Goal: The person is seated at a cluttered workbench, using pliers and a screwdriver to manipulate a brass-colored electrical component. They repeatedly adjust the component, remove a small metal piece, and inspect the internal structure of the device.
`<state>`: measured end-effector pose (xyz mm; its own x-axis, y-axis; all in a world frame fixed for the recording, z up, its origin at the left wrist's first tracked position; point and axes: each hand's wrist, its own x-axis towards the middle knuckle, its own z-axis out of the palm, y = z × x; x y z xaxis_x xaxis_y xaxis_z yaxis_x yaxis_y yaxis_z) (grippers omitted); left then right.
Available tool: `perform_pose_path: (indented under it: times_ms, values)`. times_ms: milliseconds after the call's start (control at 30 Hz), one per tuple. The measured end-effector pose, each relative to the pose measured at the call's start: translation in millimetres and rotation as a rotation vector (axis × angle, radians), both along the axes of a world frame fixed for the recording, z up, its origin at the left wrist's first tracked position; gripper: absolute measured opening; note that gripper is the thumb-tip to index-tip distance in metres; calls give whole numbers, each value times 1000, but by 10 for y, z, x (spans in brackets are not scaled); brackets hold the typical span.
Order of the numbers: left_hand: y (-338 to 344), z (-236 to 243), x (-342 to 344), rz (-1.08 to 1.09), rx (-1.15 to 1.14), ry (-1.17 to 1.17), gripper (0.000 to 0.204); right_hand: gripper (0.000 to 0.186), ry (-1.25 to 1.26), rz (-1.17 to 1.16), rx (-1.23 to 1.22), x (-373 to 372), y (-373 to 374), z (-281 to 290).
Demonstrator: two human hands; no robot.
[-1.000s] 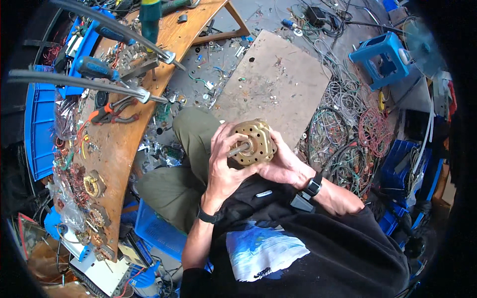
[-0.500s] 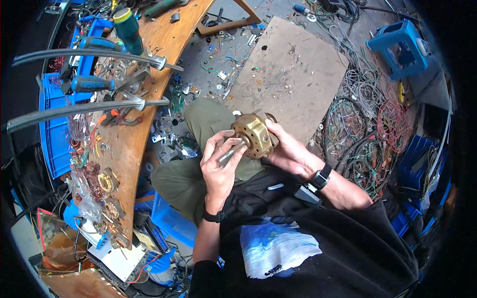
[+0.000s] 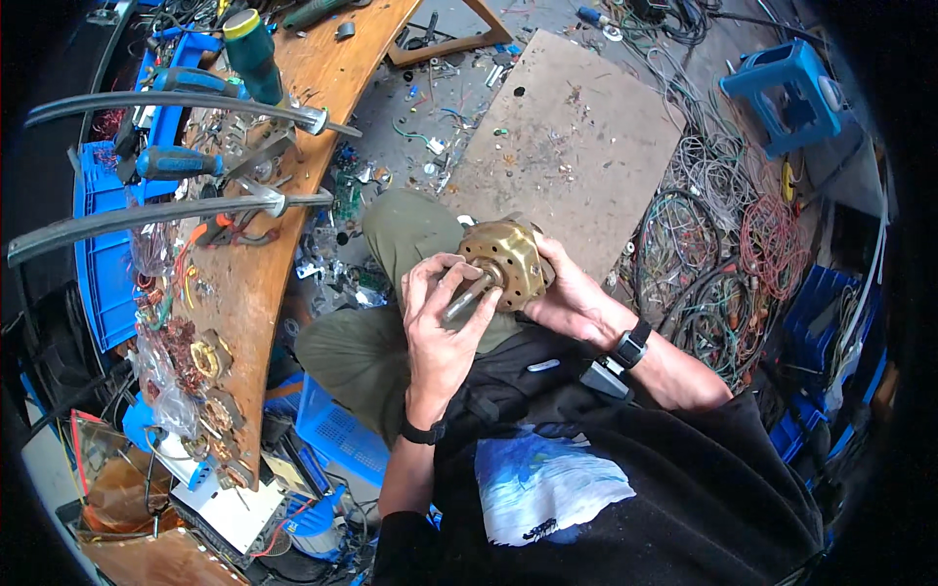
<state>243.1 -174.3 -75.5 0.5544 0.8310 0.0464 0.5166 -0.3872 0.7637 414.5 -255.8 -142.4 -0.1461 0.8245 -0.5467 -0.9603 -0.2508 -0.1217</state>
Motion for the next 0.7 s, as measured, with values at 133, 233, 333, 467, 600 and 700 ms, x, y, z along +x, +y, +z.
perform_pose_path:
  times_ms: [133, 233, 333, 467, 600, 700]
  values:
    - [-22, 37, 30, 22, 64, -43, 29, 62, 58, 50, 116, 28, 1, 8]
    - [-3, -55, 9, 26, -127, -224, 29, 70, 186, 31, 239, 17, -2, 51]
    - [-12, 8, 5, -12, -274, -249, 25, 77, 341, 17, 411, 33, -49, -47]
    - [-43, 127, 42, -38, -128, -192, 26, 84, 185, 64, 389, 54, -52, 2]
    - [-47, 172, 26, -51, -35, -148, 27, 87, 71, 74, 360, 52, -29, 123]
    - [-56, 181, 8, -53, 2, -111, 26, 87, 41, 88, 341, 45, -42, 112]
